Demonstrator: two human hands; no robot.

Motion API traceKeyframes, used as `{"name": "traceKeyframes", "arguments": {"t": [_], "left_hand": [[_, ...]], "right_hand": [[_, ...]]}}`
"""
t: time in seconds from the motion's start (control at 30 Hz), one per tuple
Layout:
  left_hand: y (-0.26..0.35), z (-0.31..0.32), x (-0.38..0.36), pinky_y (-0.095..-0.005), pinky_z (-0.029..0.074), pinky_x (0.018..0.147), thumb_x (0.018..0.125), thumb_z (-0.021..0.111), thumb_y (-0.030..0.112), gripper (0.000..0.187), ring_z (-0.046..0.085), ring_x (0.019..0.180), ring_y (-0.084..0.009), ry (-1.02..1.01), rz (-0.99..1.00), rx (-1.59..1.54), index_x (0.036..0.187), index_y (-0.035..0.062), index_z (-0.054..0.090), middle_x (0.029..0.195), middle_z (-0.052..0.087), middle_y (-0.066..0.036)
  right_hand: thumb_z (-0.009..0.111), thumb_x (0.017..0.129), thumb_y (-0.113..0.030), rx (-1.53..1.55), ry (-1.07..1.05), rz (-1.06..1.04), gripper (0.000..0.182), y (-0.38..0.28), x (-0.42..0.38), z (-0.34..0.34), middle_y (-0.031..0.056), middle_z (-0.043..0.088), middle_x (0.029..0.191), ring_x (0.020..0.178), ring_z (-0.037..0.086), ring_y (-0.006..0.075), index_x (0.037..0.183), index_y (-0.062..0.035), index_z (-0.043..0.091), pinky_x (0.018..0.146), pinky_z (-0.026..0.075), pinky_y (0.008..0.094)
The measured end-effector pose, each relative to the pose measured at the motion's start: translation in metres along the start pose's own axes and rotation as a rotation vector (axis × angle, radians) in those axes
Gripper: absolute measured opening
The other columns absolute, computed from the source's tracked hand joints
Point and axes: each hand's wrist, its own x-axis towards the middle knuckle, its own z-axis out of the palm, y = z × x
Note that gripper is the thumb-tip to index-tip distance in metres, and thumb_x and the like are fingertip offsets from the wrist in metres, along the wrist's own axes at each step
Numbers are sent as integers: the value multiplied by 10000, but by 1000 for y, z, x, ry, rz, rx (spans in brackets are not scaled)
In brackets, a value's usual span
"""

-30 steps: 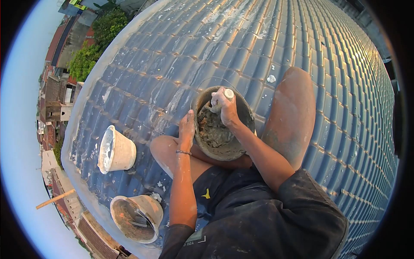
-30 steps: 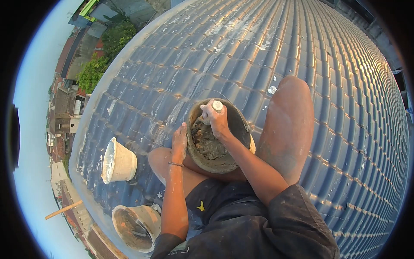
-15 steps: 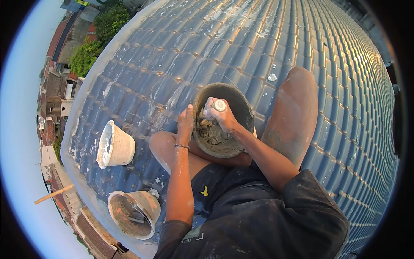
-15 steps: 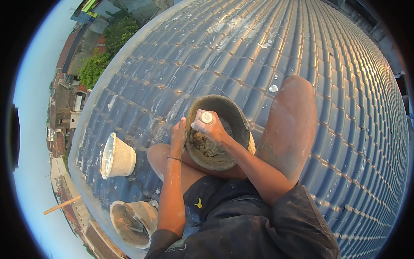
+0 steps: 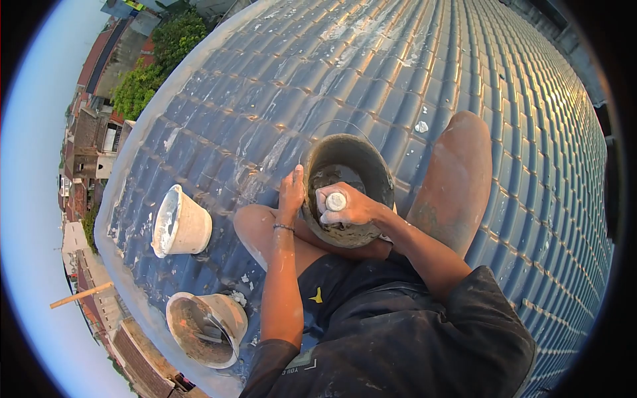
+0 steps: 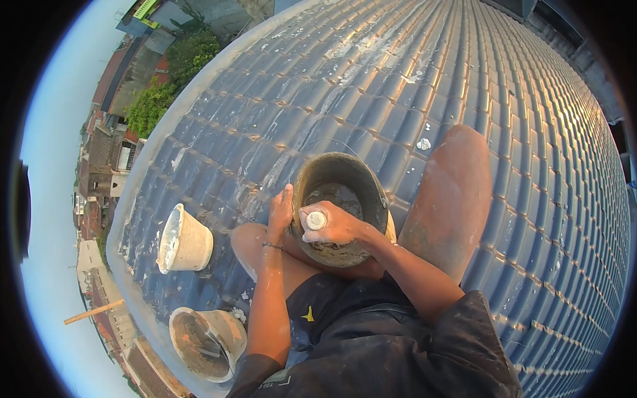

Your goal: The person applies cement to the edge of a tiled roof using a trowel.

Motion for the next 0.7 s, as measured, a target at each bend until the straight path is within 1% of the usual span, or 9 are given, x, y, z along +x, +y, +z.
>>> {"name": "traceKeyframes", "arguments": {"t": [0.03, 0.1, 0.17, 0.2, 0.3, 0.43, 0.5, 0.63, 0.7], "left_hand": [[1, -1, -1, -444, 461, 740, 1067, 435, 448, 581, 529, 699, -273, -20, -42, -44, 1025, -92, 647, 730, 609, -220], [3, 1, -3, -437, 461, 755, 1070, 432, 444, 581, 527, 717, -254, -47, -87, -90, 1040, -94, 648, 749, 620, -203], [6, 6, -8, -376, 438, 732, 1055, 458, 498, 593, 481, 782, -146, 50, -65, -173, 1011, -55, 671, 786, 577, -37], [5, 1, -8, -362, 453, 787, 1046, 468, 521, 614, 512, 823, -145, 11, -107, -102, 1069, -56, 678, 851, 627, -48], [8, -1, -7, -342, 460, 819, 1039, 476, 534, 620, 513, 834, -144, -38, -220, -74, 1100, -49, 678, 869, 635, -50], [4, 3, -11, -325, 451, 799, 1032, 488, 547, 606, 484, 815, -134, -24, -257, -69, 1033, -31, 668, 829, 591, -27], [-1, 12, -12, -320, 423, 744, 1032, 493, 547, 579, 429, 785, -118, 117, -114, -149, 961, -7, 644, 782, 502, 4], [6, 5, -14, -346, 417, 716, 1052, 445, 530, 634, 406, 734, -156, 17, -162, -169, 1040, -74, 637, 743, 464, -27], [11, 2, -12, -338, 397, 683, 1052, 449, 530, 626, 386, 716, -143, -21, -278, -114, 1044, -64, 646, 724, 438, -10]], "right_hand": [[734, 768, -87, -3, 4, 1, 197, 0, 0, -1, -16, 533, 677, 641, 504, 92, 725, -67, 543, 600, 415, 283], [743, 833, -168, 313, 518, 61, 230, 1, -1, -2, -19, 523, 668, 624, 501, 85, 737, -90, 549, 590, 413, 270], [721, 904, -211, 356, 930, -58, 231, 12, 9, -21, -17, 538, 660, 605, 533, 83, 762, -102, 574, 562, 422, 247], [712, 943, -285, 392, 1112, -66, 271, 9, 13, -26, -14, 543, 654, 592, 526, 86, 785, -102, 588, 553, 427, 256], [712, 951, -340, 442, 1352, -102, 308, 15, 21, -32, -12, 544, 655, 580, 517, 85, 795, -104, 592, 545, 428, 256], [712, 953, -345, 475, 1337, -167, 322, 20, 35, -29, -12, 539, 651, 578, 517, 87, 782, -120, 559, 544, 429, 249], [717, 946, -368, 496, 1325, -156, 339, 24, 41, -28, -8, 546, 660, 590, 524, 89, 780, -127, 545, 561, 435, 252], [720, 930, -433, 637, 1318, -135, 375, 42, 41, -31, 3, 557, 688, 618, 538, 90, 795, -124, 556, 585, 442, 266], [716, 934, -425, 576, 1406, 22, 365, 53, 37, -20, 1, 557, 692, 617, 535, 89, 801, -121, 565, 584, 440, 266]]}}
